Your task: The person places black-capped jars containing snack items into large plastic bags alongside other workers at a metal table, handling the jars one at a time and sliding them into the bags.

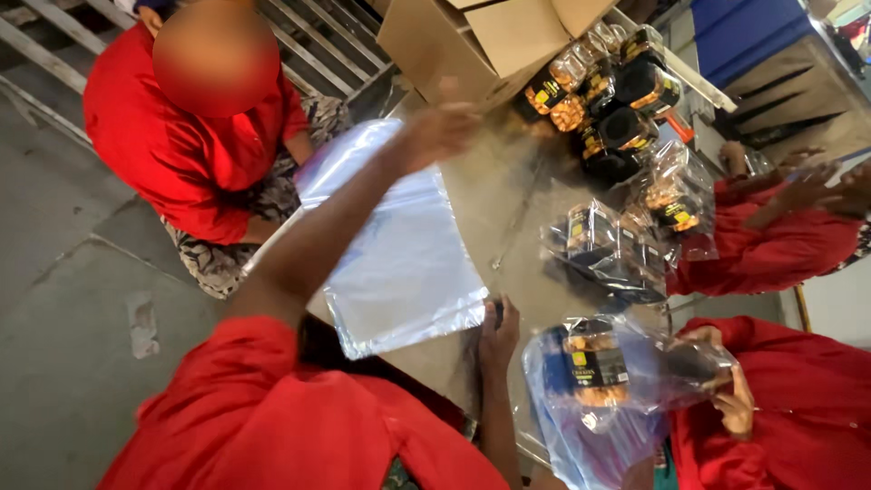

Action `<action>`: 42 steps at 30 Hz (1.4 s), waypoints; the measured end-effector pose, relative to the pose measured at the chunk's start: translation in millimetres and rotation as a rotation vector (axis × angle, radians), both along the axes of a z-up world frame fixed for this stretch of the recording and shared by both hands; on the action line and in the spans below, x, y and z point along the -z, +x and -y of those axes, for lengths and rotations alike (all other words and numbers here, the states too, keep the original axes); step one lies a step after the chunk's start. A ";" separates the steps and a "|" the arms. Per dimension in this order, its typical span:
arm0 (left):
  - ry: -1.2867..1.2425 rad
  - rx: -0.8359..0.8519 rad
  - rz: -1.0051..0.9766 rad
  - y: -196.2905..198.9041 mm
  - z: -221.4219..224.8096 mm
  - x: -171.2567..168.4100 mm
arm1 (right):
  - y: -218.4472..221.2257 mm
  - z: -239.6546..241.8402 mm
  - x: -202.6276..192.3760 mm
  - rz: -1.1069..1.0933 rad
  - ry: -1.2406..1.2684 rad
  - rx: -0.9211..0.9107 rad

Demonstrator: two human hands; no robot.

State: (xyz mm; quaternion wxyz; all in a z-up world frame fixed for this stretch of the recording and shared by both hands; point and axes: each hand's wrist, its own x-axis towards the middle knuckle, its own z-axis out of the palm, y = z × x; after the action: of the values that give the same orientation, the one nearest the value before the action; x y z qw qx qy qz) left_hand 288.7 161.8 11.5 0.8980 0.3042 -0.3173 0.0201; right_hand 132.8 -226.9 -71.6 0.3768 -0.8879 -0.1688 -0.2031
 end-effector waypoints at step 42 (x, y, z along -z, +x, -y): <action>1.869 -0.850 0.076 -187.3 141.0 74.9 | -0.5 4.2 2.5 0.026 0.014 -0.024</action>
State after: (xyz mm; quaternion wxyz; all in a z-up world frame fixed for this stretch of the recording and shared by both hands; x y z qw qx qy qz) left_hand 101.5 20.8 -63.4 0.2103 0.9682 -0.1004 0.0907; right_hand 132.3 -231.2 -74.1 0.3830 -0.8805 -0.1828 -0.2110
